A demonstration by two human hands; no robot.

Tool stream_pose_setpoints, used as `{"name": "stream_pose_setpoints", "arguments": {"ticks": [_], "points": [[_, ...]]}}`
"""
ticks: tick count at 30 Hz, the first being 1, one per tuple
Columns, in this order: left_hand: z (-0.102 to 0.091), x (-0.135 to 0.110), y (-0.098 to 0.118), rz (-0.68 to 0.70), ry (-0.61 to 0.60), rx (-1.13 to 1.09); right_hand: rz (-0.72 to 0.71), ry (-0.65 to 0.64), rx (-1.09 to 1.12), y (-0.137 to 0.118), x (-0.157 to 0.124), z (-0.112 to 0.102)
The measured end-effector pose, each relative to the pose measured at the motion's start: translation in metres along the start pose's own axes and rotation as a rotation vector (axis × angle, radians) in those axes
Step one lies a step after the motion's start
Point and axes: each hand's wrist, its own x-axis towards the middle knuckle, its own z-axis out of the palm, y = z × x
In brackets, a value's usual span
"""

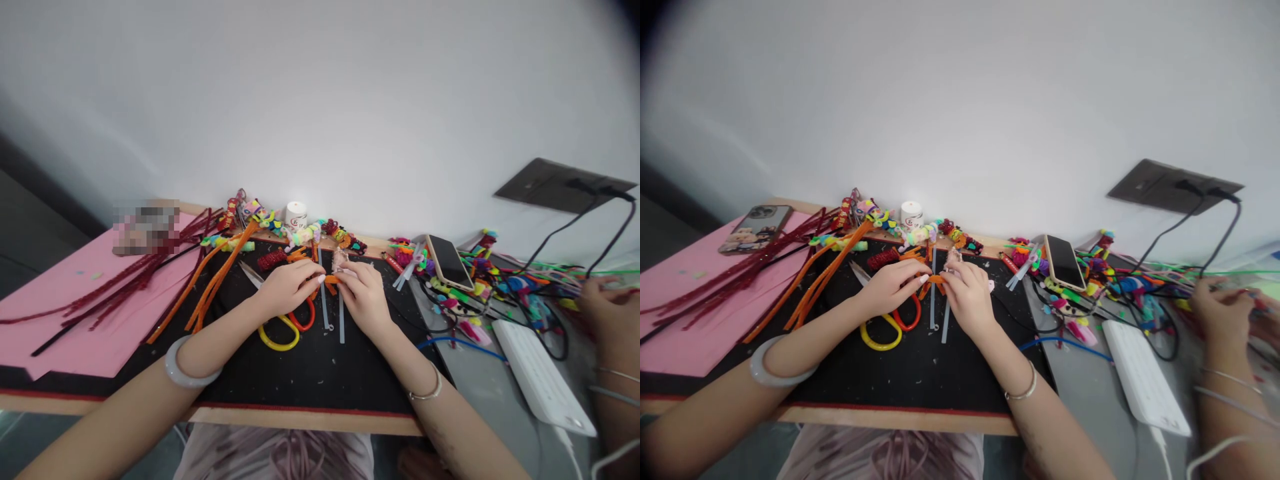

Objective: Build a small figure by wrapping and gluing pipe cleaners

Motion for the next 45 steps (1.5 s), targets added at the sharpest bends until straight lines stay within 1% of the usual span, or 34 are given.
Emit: {"name": "stream_pose_setpoints", "arguments": {"ticks": [4,7,12,21,32,45], "points": [[0.0015,-0.001,-0.0013,0.042,0.009,0.063,-0.017,0.007,-0.032,-0.0014,0.0007,-0.0012],[0.003,-0.0011,-0.0008,0.089,-0.01,0.131,-0.027,0.003,-0.044,-0.0038,0.001,-0.0015],[0.0046,0.0001,-0.0016,0.13,-0.004,0.229,-0.038,-0.014,-0.03,-0.0056,0.0008,-0.0003],[0.0055,-0.0012,-0.0037,0.174,0.037,0.255,-0.013,-0.037,-0.009,-0.0051,0.0,0.001],[0.007,-0.0018,-0.0039,0.116,0.052,0.145,-0.011,-0.026,0.018,-0.0051,0.0001,0.0012],[0.007,-0.0015,-0.0034,0.091,0.045,0.135,0.002,0.021,0.077,-0.0039,0.0004,0.0001]]}}
